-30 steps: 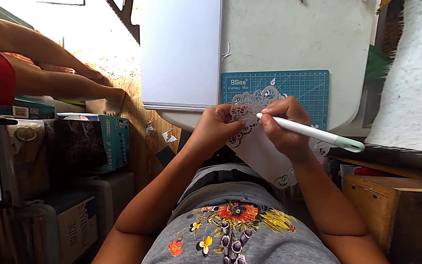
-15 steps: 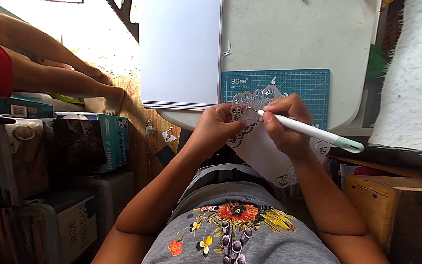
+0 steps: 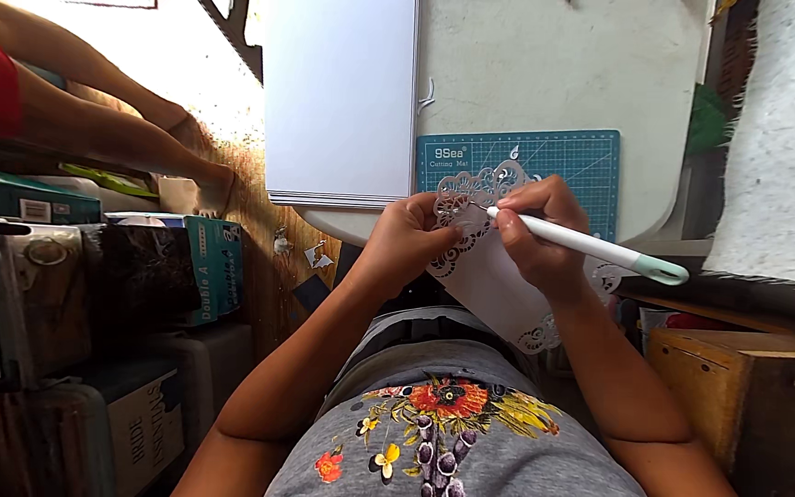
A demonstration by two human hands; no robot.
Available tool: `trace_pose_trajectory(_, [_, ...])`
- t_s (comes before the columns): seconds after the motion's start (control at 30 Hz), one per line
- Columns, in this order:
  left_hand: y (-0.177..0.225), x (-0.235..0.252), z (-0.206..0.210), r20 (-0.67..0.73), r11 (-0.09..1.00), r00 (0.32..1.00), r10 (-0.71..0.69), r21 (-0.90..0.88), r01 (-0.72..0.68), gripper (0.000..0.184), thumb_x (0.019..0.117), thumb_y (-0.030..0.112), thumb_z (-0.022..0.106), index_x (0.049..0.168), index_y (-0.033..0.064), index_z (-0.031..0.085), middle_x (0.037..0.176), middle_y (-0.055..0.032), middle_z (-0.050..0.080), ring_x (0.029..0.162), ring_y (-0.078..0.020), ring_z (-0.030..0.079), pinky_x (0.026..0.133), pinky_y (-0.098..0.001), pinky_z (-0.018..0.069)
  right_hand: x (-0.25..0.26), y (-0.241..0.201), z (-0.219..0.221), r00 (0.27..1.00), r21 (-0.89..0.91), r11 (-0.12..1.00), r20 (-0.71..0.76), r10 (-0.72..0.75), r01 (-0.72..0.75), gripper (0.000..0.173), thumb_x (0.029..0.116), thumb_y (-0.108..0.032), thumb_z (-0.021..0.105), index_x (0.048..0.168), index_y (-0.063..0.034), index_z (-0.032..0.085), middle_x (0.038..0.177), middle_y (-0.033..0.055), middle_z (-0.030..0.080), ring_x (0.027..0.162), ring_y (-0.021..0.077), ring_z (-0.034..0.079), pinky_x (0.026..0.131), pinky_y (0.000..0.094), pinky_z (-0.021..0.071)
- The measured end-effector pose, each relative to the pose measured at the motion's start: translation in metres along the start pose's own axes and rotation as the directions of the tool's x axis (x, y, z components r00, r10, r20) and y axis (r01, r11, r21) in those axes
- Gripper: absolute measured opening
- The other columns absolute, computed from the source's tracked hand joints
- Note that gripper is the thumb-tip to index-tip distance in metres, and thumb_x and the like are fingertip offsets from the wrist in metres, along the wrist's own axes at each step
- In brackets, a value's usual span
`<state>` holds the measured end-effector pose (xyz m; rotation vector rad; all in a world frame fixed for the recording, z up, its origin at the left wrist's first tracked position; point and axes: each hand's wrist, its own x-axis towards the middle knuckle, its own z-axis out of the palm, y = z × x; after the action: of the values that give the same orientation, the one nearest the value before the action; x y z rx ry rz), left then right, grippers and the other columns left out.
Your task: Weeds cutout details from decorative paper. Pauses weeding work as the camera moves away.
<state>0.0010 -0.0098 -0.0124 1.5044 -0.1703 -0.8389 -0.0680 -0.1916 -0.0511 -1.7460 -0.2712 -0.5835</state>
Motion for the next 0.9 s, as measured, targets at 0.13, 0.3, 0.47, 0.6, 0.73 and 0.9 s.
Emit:
trace_pose_trajectory(0.13, [0.0005,-0.0003,0.0001,-0.001,1.0,1.0,-0.007,-0.007,0.007,0.02,0.0926,-0.008,0.064,0.11,0.002,0.064,0.089,-0.0005,0.074,0.078,-0.0036,0.071,0.073,-0.021,0.0595,-0.0006,0.0006,0.0007,1.0,-0.007,1.0,-0.016,0.001,-0.002,0.008,0.0941,-0.003,0.059,0.101,-0.0001,0.06,0.094,0.0004,0.066,0.085,-0.0031,0.063,0.075,0.0132,0.0538])
trace_pose_trajectory(0.3, [0.0001,0.0001,0.0002,0.001,1.0,1.0,-0.002,-0.001,0.002,0.022,0.0929,-0.008,0.064,0.112,0.0021,0.064,0.089,-0.0002,0.074,0.078,-0.0031,0.07,0.073,-0.0205,0.0593,0.0006,-0.0005,0.002,1.0,-0.039,0.999,0.007,0.0,0.001,0.007,0.0939,-0.002,0.059,0.099,0.0033,0.059,0.092,0.0037,0.065,0.084,-0.0031,0.061,0.075,0.0108,0.051])
trace_pose_trajectory(0.47, [0.0001,0.0005,0.0004,-0.005,1.0,1.0,-0.004,0.001,0.004,0.024,0.0925,-0.008,0.064,0.115,0.0015,0.063,0.092,-0.0006,0.074,0.079,-0.0038,0.071,0.073,-0.021,0.0597,0.0004,0.0,0.0009,1.0,-0.024,1.0,-0.016,0.003,-0.003,0.007,0.0947,-0.004,0.058,0.101,0.0005,0.059,0.094,0.0016,0.066,0.085,-0.0028,0.063,0.075,0.013,0.0534])
trace_pose_trajectory(0.6, [0.0001,0.0006,0.0007,-0.008,1.0,1.0,0.003,0.005,-0.003,0.025,0.0922,-0.009,0.064,0.115,0.0014,0.063,0.092,-0.0001,0.074,0.08,-0.0033,0.07,0.074,-0.0207,0.0594,0.0009,-0.0001,0.0021,1.0,-0.046,0.999,0.0,-0.007,0.007,0.008,0.094,-0.002,0.059,0.099,0.0034,0.06,0.092,0.0038,0.065,0.084,-0.0028,0.061,0.075,0.0114,0.0513])
trace_pose_trajectory(0.73, [0.0004,0.0004,0.001,-0.005,1.0,1.0,0.004,-0.005,-0.004,0.027,0.0921,-0.009,0.064,0.117,0.0011,0.063,0.093,-0.0003,0.074,0.08,-0.0036,0.071,0.074,-0.0208,0.0597,0.0006,0.0006,0.0008,0.999,-0.026,1.0,-0.035,0.01,-0.011,0.007,0.0949,-0.004,0.059,0.1,-0.0002,0.06,0.093,0.0003,0.066,0.084,-0.0035,0.062,0.074,0.0129,0.0533])
trace_pose_trajectory(0.9, [-0.0007,0.0007,0.0008,-0.005,1.0,1.0,0.007,-0.002,-0.007,0.027,0.0921,-0.009,0.064,0.117,0.0007,0.063,0.093,-0.001,0.074,0.08,-0.004,0.071,0.074,-0.0212,0.0597,0.001,0.0005,0.0017,1.0,-0.039,0.999,-0.004,-0.002,0.002,0.007,0.0947,-0.003,0.058,0.099,0.0021,0.059,0.093,0.0027,0.065,0.085,-0.0033,0.061,0.076,0.0116,0.0516])
